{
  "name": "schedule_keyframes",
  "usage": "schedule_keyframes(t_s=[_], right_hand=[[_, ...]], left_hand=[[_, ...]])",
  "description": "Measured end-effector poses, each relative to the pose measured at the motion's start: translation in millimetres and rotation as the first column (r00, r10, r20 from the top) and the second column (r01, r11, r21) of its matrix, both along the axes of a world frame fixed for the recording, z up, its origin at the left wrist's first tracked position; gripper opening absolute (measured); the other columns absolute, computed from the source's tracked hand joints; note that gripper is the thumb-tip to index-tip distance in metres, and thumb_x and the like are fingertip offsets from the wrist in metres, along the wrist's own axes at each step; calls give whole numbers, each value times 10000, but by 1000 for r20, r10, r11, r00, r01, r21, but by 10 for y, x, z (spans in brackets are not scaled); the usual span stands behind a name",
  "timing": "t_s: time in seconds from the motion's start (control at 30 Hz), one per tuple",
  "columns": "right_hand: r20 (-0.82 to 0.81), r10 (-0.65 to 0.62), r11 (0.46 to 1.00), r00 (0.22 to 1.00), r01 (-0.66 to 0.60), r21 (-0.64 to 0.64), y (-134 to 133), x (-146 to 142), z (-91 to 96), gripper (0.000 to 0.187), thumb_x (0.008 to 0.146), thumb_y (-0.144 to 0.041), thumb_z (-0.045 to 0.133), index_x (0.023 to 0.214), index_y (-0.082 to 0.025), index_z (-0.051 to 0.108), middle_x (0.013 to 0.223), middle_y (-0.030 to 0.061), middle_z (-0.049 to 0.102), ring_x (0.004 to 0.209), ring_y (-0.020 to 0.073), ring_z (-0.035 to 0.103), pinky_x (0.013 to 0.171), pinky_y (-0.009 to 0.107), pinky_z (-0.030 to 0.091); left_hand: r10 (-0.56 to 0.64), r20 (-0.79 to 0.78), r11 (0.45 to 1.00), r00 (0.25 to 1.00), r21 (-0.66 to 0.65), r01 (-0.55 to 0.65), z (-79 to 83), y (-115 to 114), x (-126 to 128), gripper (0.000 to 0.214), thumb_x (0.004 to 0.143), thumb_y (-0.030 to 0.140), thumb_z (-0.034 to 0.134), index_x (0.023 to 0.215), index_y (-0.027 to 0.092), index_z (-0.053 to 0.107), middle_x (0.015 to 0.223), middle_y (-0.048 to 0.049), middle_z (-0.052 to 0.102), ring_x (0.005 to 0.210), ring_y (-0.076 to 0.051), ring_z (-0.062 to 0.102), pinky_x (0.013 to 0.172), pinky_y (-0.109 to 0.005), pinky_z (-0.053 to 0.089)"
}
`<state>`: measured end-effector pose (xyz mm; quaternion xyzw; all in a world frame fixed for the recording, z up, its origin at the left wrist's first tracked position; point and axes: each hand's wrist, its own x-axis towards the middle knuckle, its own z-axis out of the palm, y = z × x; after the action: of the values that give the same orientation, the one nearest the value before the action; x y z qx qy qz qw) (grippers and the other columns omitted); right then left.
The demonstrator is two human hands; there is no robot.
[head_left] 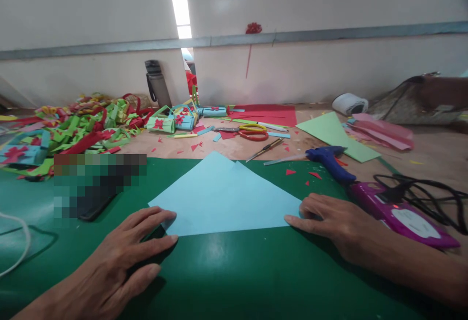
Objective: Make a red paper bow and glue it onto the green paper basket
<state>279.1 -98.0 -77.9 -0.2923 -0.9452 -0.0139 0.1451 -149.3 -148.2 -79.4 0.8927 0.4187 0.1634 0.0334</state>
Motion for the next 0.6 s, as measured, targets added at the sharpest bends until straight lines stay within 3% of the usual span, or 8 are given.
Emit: schedule_keyframes(t_s=[0.23,0.4,0.5,0.6], right_hand=[[69,1,999,998,2,-49,2,-15,27,523,838,26,352,1214,-260,575,809,38,563,698,155,505,637,267,391],[142,-75,988,987,92,-122,-94,-121,212,446,858,-5,340,1079,-253,638,808,44,568,683,158,517,632,276,406],[98,-229,935,968,247,-253,-59,-259,371,329,892,-107,395,1049,-231,656,873,61,615,744,164,576,652,267,441],[-26,-464,841,886,431,-327,135,-426,467,322,881,-234,488,1175,-180,610,1094,109,635,984,222,593,861,333,443]], left_hand=[[78,155,997,985,0,-79,-127,-30,-68,309,917,370,420,1138,381,636,1348,29,537,1267,-257,429,1012,-415,399],[69,179,992,981,94,-87,-198,82,-157,208,887,347,496,985,341,680,1236,17,618,1170,-220,522,941,-319,458],[19,106,974,994,223,-42,-138,176,10,274,834,451,590,1071,324,644,1206,0,639,1118,-232,559,936,-325,461],[-154,-85,942,984,287,172,42,274,371,411,848,495,561,1206,295,585,1255,-32,618,1118,-252,569,944,-374,469]])
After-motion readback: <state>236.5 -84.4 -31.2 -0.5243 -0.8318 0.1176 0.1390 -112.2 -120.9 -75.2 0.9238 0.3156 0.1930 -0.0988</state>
